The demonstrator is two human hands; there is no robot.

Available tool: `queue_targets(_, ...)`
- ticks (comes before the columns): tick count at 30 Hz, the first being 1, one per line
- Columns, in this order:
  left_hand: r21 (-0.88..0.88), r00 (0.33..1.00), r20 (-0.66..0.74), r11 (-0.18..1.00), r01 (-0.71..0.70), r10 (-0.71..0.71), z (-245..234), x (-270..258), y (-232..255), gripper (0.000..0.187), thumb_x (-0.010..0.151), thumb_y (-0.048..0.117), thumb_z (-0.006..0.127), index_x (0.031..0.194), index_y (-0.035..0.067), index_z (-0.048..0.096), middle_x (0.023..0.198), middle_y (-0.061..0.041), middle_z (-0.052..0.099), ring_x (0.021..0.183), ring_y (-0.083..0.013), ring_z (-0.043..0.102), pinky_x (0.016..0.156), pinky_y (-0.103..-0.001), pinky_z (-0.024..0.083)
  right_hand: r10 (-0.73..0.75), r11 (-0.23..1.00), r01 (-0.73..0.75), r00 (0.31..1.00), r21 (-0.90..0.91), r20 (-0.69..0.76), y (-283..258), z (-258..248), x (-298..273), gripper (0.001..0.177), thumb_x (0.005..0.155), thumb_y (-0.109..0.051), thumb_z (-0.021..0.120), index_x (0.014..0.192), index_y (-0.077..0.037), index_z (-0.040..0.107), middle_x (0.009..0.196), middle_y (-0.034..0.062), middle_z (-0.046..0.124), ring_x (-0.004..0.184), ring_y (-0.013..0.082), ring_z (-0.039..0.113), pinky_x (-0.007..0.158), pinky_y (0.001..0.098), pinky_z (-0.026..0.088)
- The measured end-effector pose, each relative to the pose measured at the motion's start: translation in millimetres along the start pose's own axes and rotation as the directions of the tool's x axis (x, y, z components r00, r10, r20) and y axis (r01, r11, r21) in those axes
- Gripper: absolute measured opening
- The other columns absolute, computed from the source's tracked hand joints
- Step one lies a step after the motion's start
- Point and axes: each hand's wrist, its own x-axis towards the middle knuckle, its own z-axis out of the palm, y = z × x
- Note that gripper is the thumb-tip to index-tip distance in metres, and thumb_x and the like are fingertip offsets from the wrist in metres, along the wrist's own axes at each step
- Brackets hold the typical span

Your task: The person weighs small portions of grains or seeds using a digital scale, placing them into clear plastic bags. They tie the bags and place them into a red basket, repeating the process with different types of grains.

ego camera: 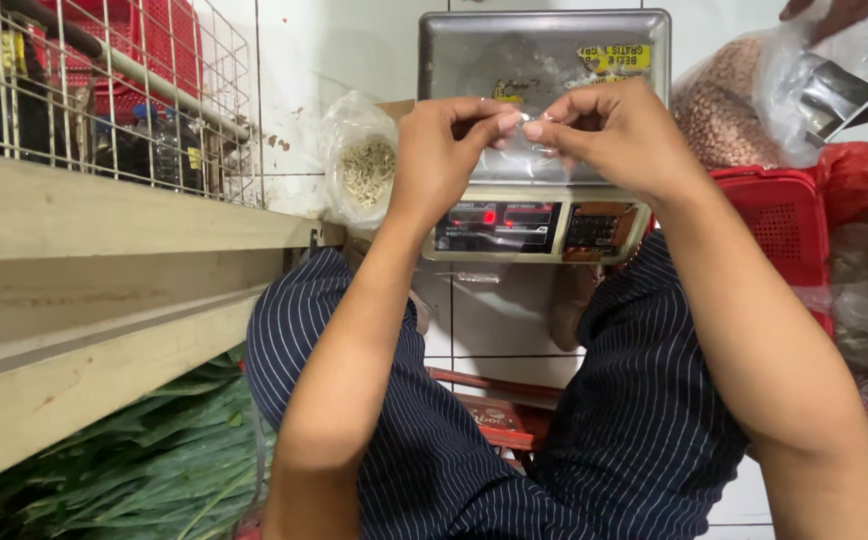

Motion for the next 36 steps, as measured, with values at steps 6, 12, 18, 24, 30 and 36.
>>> queue_targets(6, 0.057, 1.0, -0.027, 0.998, -0.009, 0.01, -5, 0, 0, 0.019, 0.087, 0.016, 0.078, 0.099, 0.002, 0.08, 0.079, -0.003, 0.079, 0.07, -0.0073, 0.071, 0.067, -0.022, 0.059, -0.043, 0.998, 0.042, 0.999, 0.052, 0.016, -5, 6, 0, 0.016, 0.097, -0.019, 0.076, 0.102, -0.004, 0.079, 0.08, -0.0003, 0.072, 0.071, 0.004, 0.063, 0.063, 0.0221, 0.05)
queue_targets(12, 0.197, 0.999, -0.014, 0.98, 0.032, -0.03, 5, -4, 3, 0.023, 0.099, 0.021, 0.071, 0.095, -0.001, 0.075, 0.068, -0.009, 0.069, 0.063, -0.009, 0.066, 0.058, -0.028, 0.05, -0.147, 0.989, 0.146, 0.989, 0.034, 0.029, 1, 5, 8, 0.013, 0.095, -0.015, 0.078, 0.1, -0.003, 0.077, 0.08, -0.0004, 0.072, 0.072, 0.0041, 0.065, 0.064, 0.0212, 0.052)
queue_targets(18, 0.239, 0.999, 0.026, 0.971, -0.028, 0.023, 2, -4, 2, 0.016, 0.096, 0.014, 0.071, 0.097, 0.0, 0.078, 0.069, -0.01, 0.072, 0.059, -0.0125, 0.059, 0.057, -0.029, 0.047, -0.003, 0.997, 0.002, 1.0, -0.083, -0.014, -1, 13, 8, 0.031, 0.106, -0.023, 0.067, 0.089, 0.001, 0.077, 0.069, 0.0044, 0.067, 0.06, 0.0103, 0.061, 0.057, 0.026, 0.047)
queue_targets(24, 0.061, 0.998, -0.036, 0.997, -0.047, 0.05, -5, -1, 3, 0.014, 0.088, 0.01, 0.076, 0.098, 0.002, 0.08, 0.081, -0.003, 0.079, 0.073, -0.0072, 0.073, 0.069, -0.022, 0.059, -0.153, 0.979, 0.141, 0.985, 0.146, 0.078, -3, 10, 9, 0.015, 0.096, -0.021, 0.076, 0.1, -0.007, 0.074, 0.083, -0.0057, 0.071, 0.073, -0.0011, 0.063, 0.065, 0.0177, 0.051)
queue_targets(30, 0.07, 0.998, -0.022, 0.996, -0.056, 0.058, -1, 0, 7, 0.012, 0.095, 0.011, 0.071, 0.1, 0.001, 0.075, 0.082, -0.004, 0.077, 0.072, -0.0073, 0.071, 0.067, -0.023, 0.057, -0.06, 0.998, 0.06, 0.996, -0.003, 0.064, -1, 8, 8, 0.023, 0.102, -0.022, 0.077, 0.089, -0.003, 0.073, 0.073, -0.0005, 0.06, 0.065, 0.0047, 0.048, 0.057, 0.0229, 0.036)
queue_targets(36, 0.112, 0.996, -0.023, 0.99, -0.087, 0.09, -4, -2, 3, 0.012, 0.095, 0.011, 0.072, 0.104, 0.006, 0.077, 0.085, -0.007, 0.078, 0.074, -0.0102, 0.067, 0.069, -0.027, 0.055, -0.08, 0.993, 0.072, 0.993, 0.095, 0.09, -2, 9, 10, 0.007, 0.095, -0.016, 0.074, 0.097, -0.009, 0.073, 0.083, -0.0019, 0.073, 0.071, 0.0026, 0.067, 0.065, 0.0198, 0.055)
